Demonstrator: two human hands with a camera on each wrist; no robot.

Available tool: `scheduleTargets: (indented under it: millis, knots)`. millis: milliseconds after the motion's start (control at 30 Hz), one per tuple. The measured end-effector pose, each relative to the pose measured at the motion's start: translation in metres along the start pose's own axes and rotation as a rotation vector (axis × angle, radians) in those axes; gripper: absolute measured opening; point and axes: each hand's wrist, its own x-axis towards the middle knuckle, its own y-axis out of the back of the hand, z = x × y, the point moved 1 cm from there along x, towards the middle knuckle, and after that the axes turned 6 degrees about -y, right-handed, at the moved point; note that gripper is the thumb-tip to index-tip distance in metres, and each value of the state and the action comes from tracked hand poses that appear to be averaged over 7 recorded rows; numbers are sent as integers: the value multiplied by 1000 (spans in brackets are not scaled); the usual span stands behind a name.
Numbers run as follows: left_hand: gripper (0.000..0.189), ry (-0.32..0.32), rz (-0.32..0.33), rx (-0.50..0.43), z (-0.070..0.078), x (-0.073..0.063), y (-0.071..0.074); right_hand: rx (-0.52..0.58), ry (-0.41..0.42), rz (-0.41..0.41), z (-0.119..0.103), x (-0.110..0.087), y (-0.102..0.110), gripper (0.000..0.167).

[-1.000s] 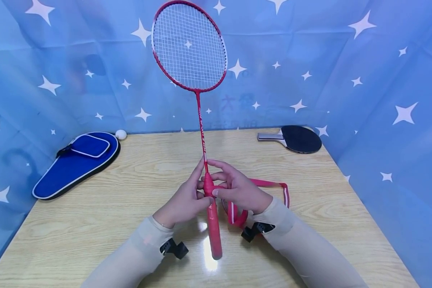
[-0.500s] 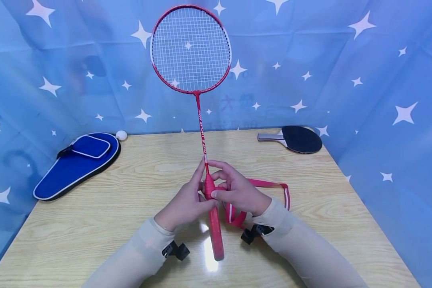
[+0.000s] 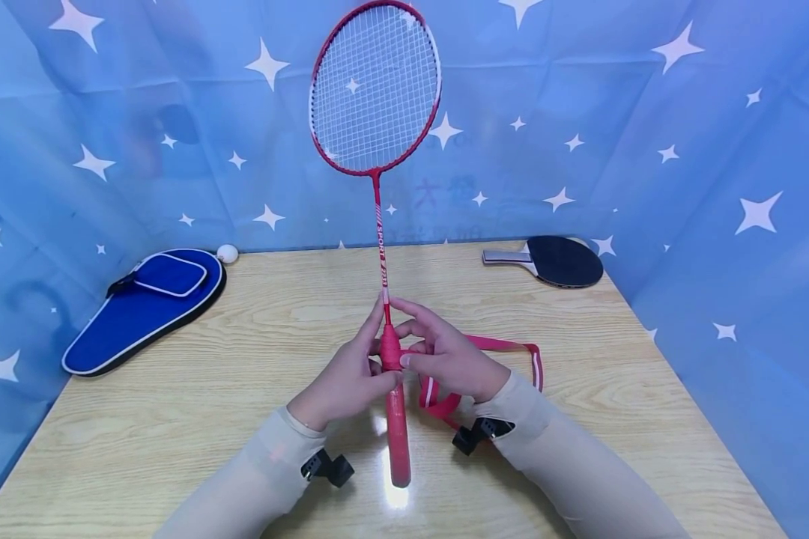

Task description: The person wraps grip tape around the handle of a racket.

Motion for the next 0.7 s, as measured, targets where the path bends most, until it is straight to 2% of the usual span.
scheduleTargets:
  millis: [167, 367, 533, 700]
  knots:
    - [114, -41, -28, -83, -1, 0, 0, 34, 49, -1, 2, 1, 0, 93]
    - [112, -76, -38, -112, -4, 1, 1, 28, 51, 32, 3, 1, 1, 93]
    - [112, -87, -38, -38, -5, 1, 2, 31, 58, 46, 3, 1, 2, 93]
    - [120, -41, -53, 28, -6, 2, 3, 29, 71, 55, 3, 1, 0, 93]
